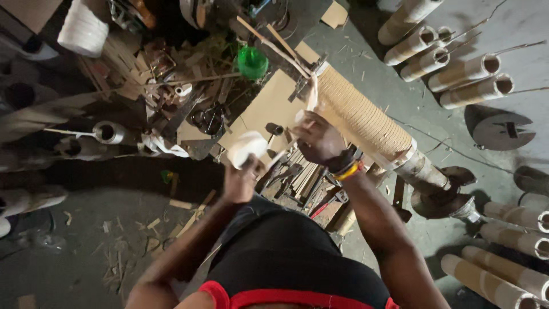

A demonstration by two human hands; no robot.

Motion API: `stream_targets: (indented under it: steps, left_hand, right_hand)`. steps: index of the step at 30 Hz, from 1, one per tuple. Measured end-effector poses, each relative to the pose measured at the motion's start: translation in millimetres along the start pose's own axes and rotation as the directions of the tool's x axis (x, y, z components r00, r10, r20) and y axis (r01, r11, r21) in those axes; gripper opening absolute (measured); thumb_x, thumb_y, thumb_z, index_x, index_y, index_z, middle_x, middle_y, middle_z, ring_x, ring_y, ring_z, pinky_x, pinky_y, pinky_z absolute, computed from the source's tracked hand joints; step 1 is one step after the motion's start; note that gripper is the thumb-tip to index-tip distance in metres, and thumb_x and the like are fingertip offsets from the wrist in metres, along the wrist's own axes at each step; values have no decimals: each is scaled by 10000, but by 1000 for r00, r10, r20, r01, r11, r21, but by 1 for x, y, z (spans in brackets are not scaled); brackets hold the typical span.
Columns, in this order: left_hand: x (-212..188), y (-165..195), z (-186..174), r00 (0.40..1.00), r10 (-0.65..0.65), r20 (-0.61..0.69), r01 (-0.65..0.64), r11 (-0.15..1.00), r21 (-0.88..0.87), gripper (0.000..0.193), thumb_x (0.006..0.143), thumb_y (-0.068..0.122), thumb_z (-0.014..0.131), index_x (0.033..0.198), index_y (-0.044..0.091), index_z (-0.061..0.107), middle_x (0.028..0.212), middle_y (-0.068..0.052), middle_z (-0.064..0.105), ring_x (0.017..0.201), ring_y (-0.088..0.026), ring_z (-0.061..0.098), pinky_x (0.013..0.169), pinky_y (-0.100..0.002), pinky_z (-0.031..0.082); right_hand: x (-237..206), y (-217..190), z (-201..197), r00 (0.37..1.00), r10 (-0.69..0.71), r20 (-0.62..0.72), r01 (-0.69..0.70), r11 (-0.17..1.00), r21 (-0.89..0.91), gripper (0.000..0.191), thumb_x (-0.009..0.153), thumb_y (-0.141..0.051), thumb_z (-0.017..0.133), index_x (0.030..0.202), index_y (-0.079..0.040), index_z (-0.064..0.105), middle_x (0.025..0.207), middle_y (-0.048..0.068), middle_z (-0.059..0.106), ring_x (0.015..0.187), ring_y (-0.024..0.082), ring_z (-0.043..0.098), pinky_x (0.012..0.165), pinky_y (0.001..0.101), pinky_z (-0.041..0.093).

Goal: The person winds a strip of white tape from a roll onto a large cylindrical drum mounted on a machine, guiding the tape evenly around the rotating drum. They use a hammer to tap the drum area, then cut the tape with scissors and handle the finished wrapped drum.

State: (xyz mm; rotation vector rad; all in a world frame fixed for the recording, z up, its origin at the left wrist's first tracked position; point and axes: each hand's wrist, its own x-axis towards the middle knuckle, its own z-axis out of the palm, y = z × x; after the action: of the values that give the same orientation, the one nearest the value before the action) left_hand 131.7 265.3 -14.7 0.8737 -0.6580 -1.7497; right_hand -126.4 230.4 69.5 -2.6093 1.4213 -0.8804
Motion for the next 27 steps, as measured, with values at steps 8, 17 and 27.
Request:
stream_targets:
  steps: [8,17,27]
  left_hand:
    - [174,122,35,970,74,233,-92,993,68,512,947,44,761,1398,-60,540,1117,-124,688,918,-198,701,831,-367,624]
    - [318,145,143,774,485,407,-623,469,626,440,893,24,811,1307,80,671,1286,-122,699,1127,-250,731,909,-352,606]
    - [276,109,97,615,685,391,-659,174,731,493,879,-166,678,1240,155,778,1493,-179,542,1327,-355,605,976,-371,566]
  right_hand:
    - [9,69,-19,808,589,7,-462,627,627,139,976,-47,703,1102,8,726,920,56,743,793,88,691,710,255,567]
    - [65,123,6,530,835,-149,-644,510,570,135,959,-144,777,996,-16,795,789,6,714,661,62,598,599,228,470]
    - [59,120,4,865,468,-180,-388,852,353,140,933,-76,766,1056,-9,773,959,74,771,851,117,693,785,268,565]
